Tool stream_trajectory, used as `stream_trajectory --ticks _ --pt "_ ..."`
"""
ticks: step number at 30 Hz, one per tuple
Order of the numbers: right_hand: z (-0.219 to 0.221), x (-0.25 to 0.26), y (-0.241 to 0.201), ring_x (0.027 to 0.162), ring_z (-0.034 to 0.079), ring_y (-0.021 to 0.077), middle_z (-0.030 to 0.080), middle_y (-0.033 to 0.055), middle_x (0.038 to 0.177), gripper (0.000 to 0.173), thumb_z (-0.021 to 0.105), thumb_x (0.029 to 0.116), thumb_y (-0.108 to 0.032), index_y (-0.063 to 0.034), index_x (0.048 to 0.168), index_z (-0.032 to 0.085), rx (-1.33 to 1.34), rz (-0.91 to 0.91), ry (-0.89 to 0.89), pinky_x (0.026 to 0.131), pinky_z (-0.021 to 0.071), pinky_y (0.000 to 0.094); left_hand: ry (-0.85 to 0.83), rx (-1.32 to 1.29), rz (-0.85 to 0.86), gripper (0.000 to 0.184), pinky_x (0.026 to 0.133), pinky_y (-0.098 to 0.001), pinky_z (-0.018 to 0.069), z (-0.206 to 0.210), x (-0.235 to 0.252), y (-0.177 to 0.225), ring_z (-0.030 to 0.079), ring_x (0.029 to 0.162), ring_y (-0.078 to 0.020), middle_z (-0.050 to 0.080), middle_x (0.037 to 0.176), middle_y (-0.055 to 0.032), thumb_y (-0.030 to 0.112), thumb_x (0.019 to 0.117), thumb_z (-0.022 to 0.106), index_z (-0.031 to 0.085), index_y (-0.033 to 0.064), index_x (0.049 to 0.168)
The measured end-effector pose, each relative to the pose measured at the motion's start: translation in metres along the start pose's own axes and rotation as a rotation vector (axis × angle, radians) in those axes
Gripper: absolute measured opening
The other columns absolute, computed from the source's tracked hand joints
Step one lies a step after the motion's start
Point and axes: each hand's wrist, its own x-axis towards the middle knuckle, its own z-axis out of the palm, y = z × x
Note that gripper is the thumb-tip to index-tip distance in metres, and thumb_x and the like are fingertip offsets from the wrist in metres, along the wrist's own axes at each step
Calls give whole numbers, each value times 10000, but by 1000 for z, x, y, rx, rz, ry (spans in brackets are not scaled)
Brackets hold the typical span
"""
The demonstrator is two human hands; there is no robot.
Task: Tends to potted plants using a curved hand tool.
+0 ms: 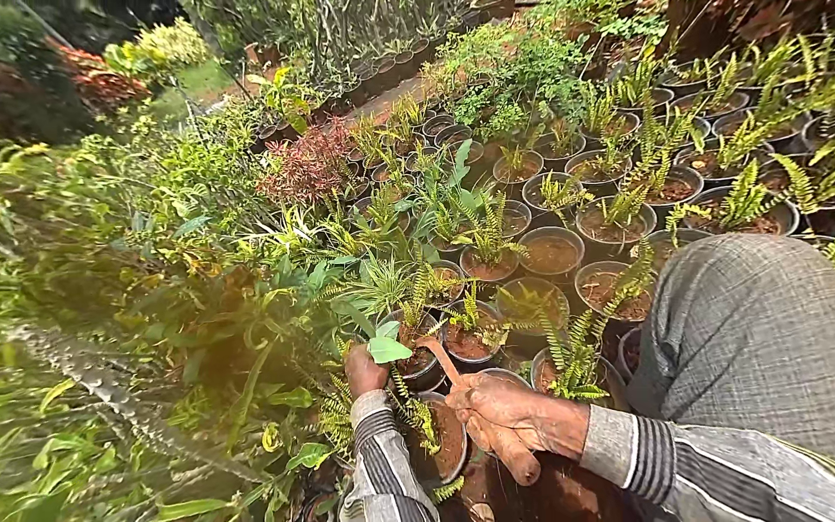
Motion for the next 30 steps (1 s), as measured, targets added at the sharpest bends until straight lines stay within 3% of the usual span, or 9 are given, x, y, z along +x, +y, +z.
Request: stream_trajectory --ticks 14,18,21,23,25,26,30 --pt "-7 -9 3 497 481 41 461 -37 684 47 478 1093 -149 -141 1049 491 225 18 1 469 460 171 21 -69 68 285 1085 -554 441 8 4 -3 608 1223 -405 674 1214 -268 118 897 762 711 -41 1127" --pt "-10 -9 8 492 489 43 466 -32 669 55 489 1085 -132 -138 1030 488 280 4 -12 462 462 174 0 -42 68 322 1110 -546 419 9 7 -1 577 1270 -404 648 1271 -269 148 911 755 700 -33 1172" --pt "-11 0 22 535 489 60 459 -34 727 63 521 1086 -184 -146 1108 475 -34 -72 32 510 480 211 49 -133 98 268 1069 -543 454 10 7 -10 632 1190 -382 690 1179 -260 123 903 755 715 -47 1107" --pt "-11 8 31 589 525 122 495 26 816 225 523 1086 -272 -121 1250 489 -363 -122 109 572 509 291 27 -201 113 371 1123 -493 426 6 8 -14 597 1260 -361 652 1268 -269 120 919 747 654 -79 1218" --pt "-5 9 34 695 611 238 592 146 939 349 495 1096 -294 -74 1367 501 -585 -140 183 681 548 423 -15 -207 110 450 1154 -460 403 0 4 -14 557 1321 -339 608 1351 -266 121 933 737 597 -82 1309" --pt "-1 7 35 739 638 281 618 185 985 357 490 1098 -289 -57 1369 508 -632 -148 204 719 554 465 -19 -234 115 458 1145 -451 414 -2 2 -14 563 1312 -325 609 1348 -259 108 927 739 587 -77 1317" --pt "5 1 44 676 611 227 584 129 912 296 487 1096 -285 -57 1282 523 -573 -231 224 652 549 404 11 -330 129 480 1116 -453 444 -7 -1 -17 599 1261 -318 636 1303 -256 63 880 779 593 -80 1299"
